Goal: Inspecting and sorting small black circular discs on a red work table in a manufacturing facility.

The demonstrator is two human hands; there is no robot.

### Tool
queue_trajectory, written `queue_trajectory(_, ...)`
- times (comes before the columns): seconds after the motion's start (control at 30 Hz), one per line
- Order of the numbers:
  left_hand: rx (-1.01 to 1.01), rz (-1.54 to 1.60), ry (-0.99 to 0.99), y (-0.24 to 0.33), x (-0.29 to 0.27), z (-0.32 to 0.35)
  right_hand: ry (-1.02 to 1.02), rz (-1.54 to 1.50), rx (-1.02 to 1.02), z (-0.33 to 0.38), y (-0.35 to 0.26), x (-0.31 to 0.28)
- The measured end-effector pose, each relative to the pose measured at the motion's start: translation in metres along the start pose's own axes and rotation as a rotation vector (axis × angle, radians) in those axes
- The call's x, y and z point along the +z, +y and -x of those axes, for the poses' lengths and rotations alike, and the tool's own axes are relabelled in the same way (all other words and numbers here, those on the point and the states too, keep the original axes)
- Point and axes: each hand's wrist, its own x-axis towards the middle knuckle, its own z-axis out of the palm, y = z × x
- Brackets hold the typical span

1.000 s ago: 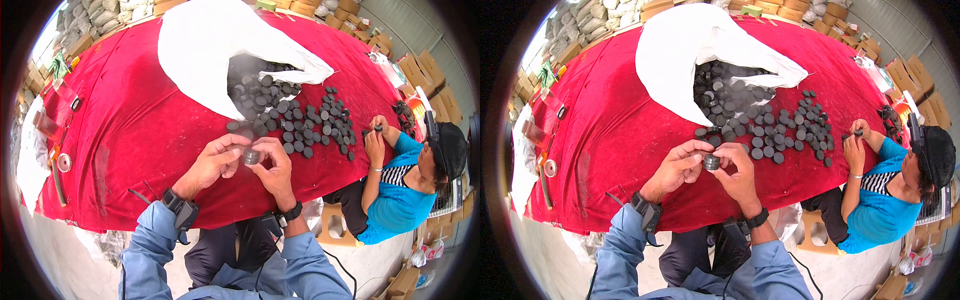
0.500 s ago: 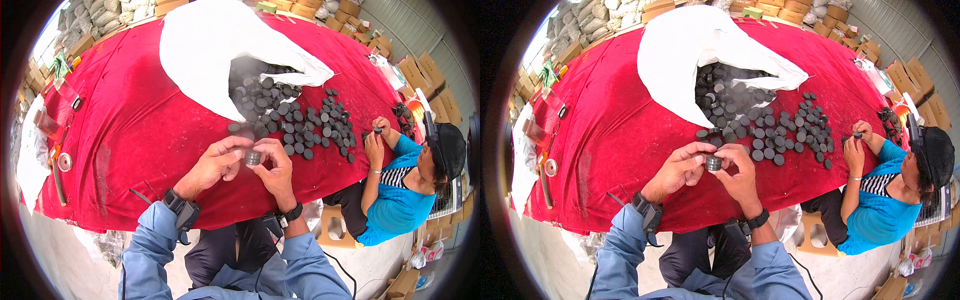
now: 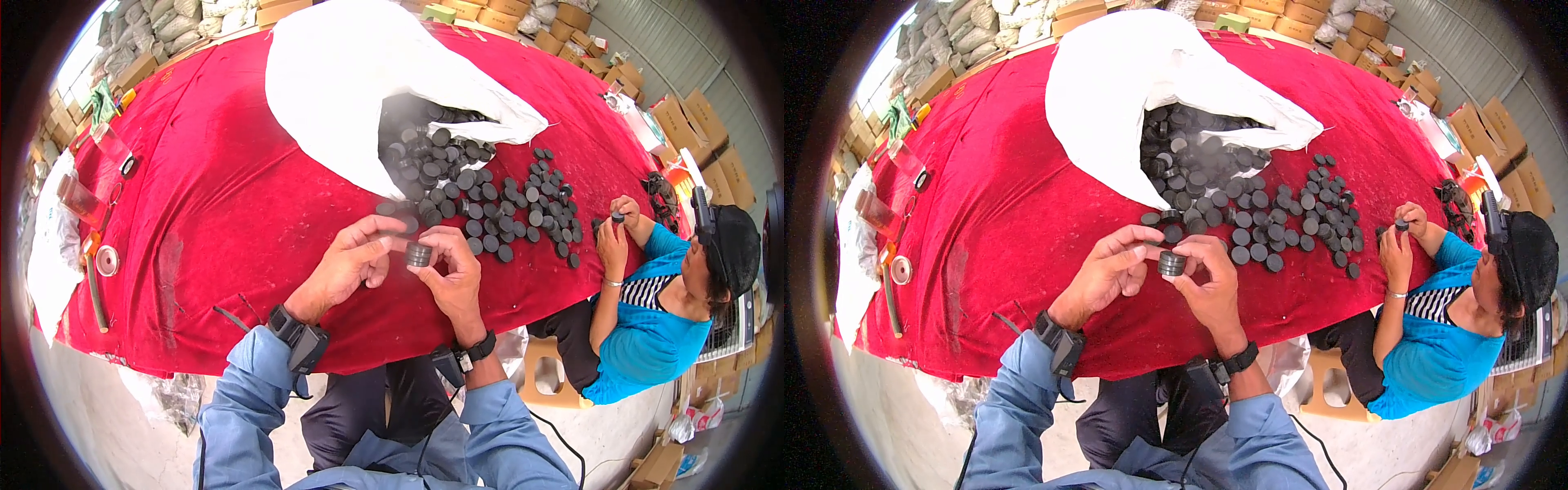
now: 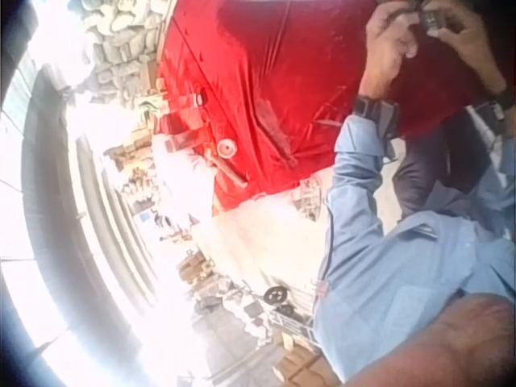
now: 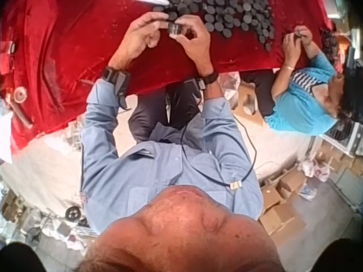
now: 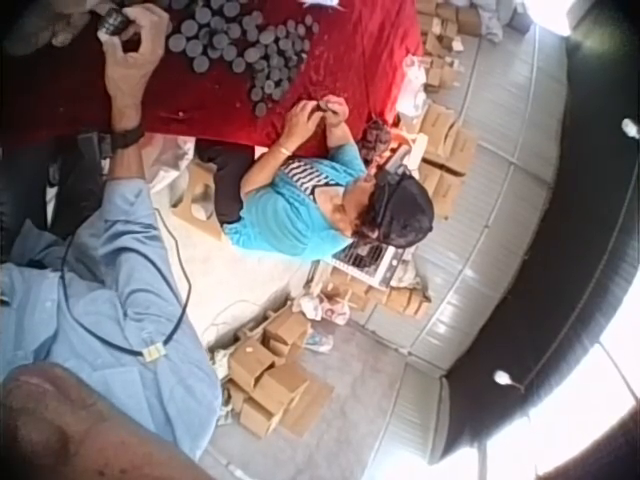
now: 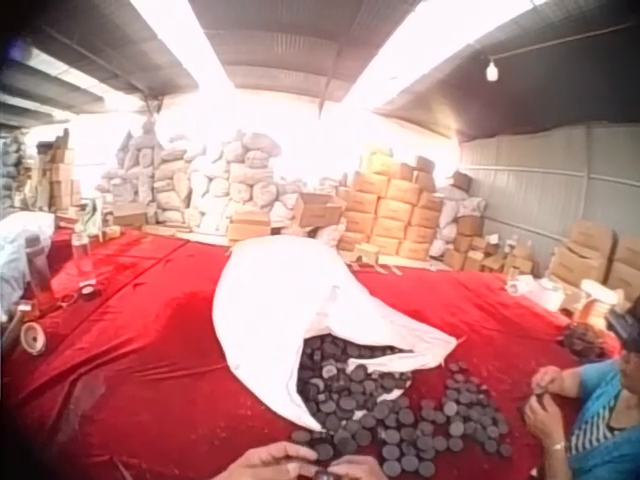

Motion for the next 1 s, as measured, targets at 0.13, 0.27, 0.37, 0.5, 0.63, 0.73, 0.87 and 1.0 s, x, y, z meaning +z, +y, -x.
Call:
queue_trajectory(0.13,-0.094,-0.018,-0.072,0.002,0.002,0.003,-0.016,-0.013,0.019,0.001,0.003,0.001)
queue_trajectory(0.27,-0.009,-0.037,-0.003,-0.003,-0.012,-0.001,-0.017,-0.007,0.034,0.001,0.002,0.001)
queue_trajectory(0.37,0.031,-0.016,0.047,-0.004,-0.013,-0.003,-0.004,-0.026,0.045,0.000,0.002,0.002)
queue_trajectory(0.5,-0.049,-0.013,0.027,0.001,-0.005,-0.001,-0.014,-0.030,0.052,0.001,0.001,0.001)
queue_trajectory(0.63,-0.085,-0.025,-0.042,0.003,-0.001,0.002,-0.020,-0.032,0.052,0.001,0.002,0.001)
queue_trajectory(0.73,-0.098,-0.082,-0.058,0.001,-0.002,0.001,-0.028,-0.034,0.055,0.001,0.002,0.001)
queue_trajectory(0.87,-0.027,-0.162,-0.002,-0.002,-0.002,0.001,-0.080,-0.002,0.023,-0.001,-0.001,0.003)
queue_trajectory(1.0,-0.021,-0.210,0.001,-0.002,0.001,0.000,-0.121,0.047,0.003,0.000,-0.003,0.000)
